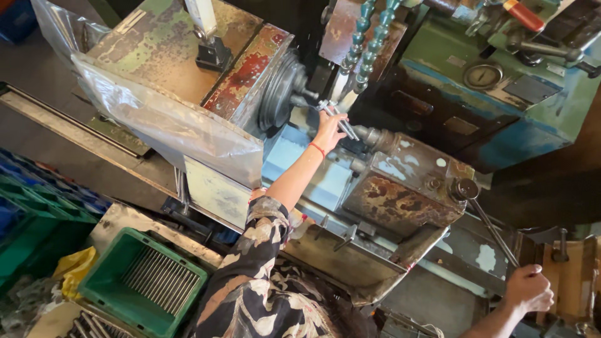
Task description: The person repeatedly picks up metal rods from a green bin, inserts them into a grinding machine, and operates the machine to grind the rods. After each grinding cycle, the person removes the rod and places it back into the bin. The process is repeated multiple times throughout the clip.
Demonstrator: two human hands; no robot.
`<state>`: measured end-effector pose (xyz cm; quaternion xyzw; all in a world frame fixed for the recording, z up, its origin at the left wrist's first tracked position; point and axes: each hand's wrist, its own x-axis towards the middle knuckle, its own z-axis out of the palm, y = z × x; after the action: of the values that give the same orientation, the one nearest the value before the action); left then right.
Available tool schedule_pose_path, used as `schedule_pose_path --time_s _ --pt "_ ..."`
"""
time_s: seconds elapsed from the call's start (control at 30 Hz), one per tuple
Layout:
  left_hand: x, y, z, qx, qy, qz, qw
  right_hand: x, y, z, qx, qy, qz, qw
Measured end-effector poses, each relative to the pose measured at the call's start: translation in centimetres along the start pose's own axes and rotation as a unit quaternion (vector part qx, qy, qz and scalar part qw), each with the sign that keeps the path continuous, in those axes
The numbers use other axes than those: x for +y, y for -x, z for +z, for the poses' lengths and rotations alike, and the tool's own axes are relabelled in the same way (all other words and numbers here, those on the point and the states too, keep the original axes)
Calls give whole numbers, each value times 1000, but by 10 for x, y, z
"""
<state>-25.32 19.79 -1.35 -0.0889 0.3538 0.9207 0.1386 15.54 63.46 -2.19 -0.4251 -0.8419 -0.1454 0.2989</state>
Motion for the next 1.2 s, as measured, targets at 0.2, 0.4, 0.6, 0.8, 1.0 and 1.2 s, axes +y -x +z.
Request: schedule_pose_path --time_s 0.2,0.4,0.6,0.8,1.0,1.2 --pt "-1 -2 -10 85 47 4 995 12 1 17 -1 2 -3 1000" --pt "7 -1 -19 93 104 54 989 8 -6 10 -82 -32 30 996" --pt "10 3 -15 81 122 53 988 -7 23 -37 -148 -59 21 987" --pt "5 -3 -18 90 124 64 986 20 14 -14 -104 -183 -7 978" --pt "11 0 3 194 84 154 965 57 158 6 -89 -187 218 954" --pt "31 107 -12 -41 -67 261 962 -17 328 -42 -367 -251 464 766"
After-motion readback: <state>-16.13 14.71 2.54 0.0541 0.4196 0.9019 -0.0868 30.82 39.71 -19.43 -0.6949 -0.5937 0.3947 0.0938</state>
